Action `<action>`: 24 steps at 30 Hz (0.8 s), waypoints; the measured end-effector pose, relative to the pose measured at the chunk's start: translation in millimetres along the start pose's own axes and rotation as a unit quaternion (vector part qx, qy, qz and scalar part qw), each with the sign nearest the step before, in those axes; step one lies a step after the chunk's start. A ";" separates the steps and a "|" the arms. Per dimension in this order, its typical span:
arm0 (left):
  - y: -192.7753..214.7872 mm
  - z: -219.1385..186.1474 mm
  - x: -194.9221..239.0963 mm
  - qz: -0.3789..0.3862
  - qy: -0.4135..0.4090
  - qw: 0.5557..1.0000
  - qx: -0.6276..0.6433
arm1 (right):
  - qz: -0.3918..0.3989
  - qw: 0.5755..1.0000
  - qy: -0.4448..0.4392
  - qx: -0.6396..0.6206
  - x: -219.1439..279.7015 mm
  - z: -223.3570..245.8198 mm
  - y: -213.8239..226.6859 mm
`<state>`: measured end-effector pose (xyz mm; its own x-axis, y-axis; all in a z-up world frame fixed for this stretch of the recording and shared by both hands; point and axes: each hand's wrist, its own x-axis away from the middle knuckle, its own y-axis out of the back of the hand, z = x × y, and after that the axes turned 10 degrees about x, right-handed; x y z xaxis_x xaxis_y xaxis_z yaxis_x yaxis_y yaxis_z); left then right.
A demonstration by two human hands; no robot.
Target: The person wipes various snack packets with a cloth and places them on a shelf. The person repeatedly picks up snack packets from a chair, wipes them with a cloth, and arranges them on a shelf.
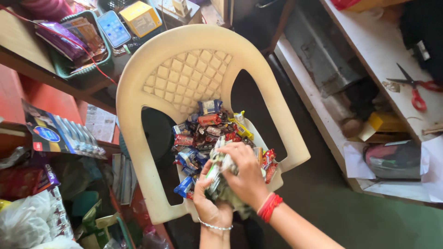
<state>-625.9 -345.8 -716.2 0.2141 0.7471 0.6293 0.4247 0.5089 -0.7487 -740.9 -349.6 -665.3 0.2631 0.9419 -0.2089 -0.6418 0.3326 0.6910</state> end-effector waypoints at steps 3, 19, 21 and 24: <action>-15.2 -6.3 3.0 -0.010 0.011 1.000 0.026 | 0.030 0.998 0.054 -0.031 16.4 28.9 10.5; -8.1 -25.2 15.1 0.138 0.080 0.987 0.016 | 0.055 0.995 0.070 -0.055 4.9 70.4 47.5; 11.4 -24.1 4.9 0.297 0.087 0.949 0.065 | 0.090 0.987 0.114 -0.069 16.4 87.5 51.3; 32.3 -20.7 -2.2 0.223 0.088 0.969 0.051 | 0.099 0.985 0.128 -0.061 16.6 90.7 52.5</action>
